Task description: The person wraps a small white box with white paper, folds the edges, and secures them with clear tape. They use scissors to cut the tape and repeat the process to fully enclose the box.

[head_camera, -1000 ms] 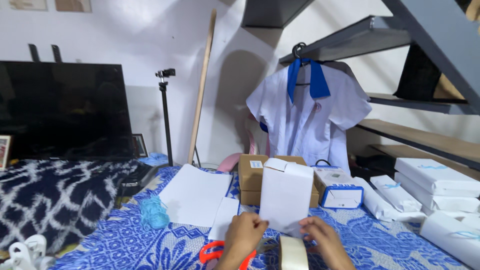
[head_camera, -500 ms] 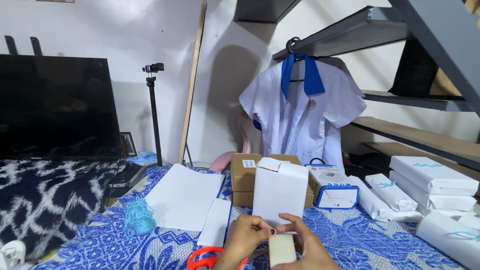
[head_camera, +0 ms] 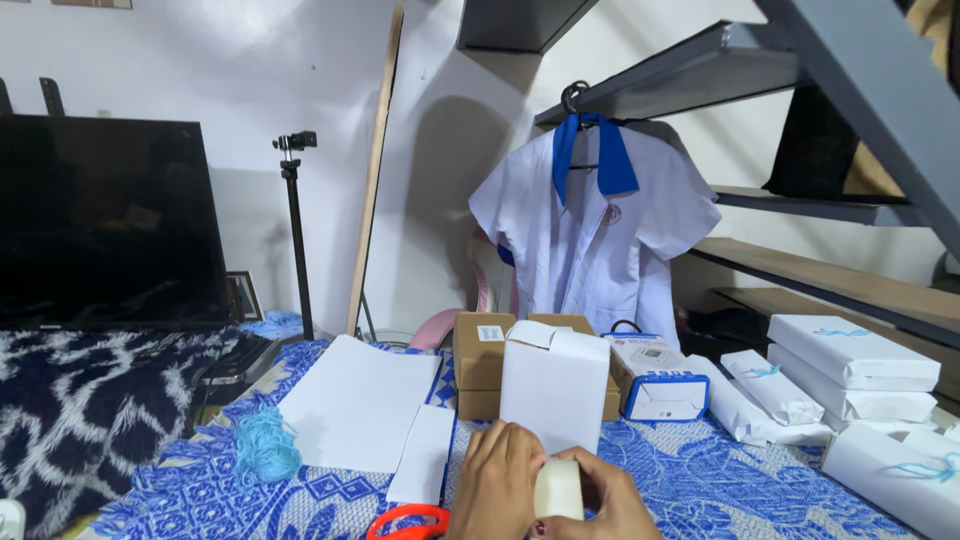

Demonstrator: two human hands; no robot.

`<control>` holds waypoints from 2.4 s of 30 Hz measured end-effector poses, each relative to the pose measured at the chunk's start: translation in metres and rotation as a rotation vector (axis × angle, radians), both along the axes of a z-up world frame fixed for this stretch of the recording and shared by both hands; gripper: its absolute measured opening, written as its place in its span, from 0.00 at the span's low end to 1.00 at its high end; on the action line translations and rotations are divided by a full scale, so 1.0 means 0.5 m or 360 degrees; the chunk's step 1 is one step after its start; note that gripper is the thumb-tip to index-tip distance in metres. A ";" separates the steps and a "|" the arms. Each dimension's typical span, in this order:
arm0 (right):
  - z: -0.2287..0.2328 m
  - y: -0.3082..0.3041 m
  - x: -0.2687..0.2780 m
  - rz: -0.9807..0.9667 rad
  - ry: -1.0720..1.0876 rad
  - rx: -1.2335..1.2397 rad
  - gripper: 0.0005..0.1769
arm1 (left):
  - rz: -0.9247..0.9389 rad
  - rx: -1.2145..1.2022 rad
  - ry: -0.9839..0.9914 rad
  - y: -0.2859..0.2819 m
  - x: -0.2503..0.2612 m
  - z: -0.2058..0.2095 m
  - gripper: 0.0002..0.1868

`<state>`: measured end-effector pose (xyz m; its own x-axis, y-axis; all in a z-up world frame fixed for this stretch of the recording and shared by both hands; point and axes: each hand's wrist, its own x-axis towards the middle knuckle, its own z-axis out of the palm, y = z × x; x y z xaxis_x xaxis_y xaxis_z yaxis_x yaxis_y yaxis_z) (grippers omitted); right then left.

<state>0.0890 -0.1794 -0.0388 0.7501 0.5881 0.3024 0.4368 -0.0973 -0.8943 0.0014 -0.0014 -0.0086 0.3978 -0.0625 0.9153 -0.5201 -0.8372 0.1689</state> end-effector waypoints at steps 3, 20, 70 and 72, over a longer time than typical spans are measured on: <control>-0.033 -0.005 0.061 0.0426 0.0318 0.0389 0.30 | -0.0172 -0.0153 -0.0093 -0.010 0.010 -0.015 0.08; 0.023 -0.005 -0.016 0.0170 -0.0019 0.0142 0.30 | -0.0671 -0.1068 0.0811 -0.016 0.004 -0.010 0.05; 0.006 -0.066 0.054 -0.0211 -0.0180 0.0423 0.05 | 0.0900 0.0828 0.2166 0.118 -0.102 0.087 0.32; -0.009 -0.069 0.079 -0.0171 -0.0080 0.0450 0.05 | 0.0933 0.0785 0.1900 0.125 -0.103 0.118 0.27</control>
<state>0.1287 -0.2137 -0.0432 0.7835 0.3933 0.4811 0.4820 0.1040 -0.8700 -0.0501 0.0611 0.0507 0.9842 0.1697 -0.0505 0.1630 -0.9799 -0.1152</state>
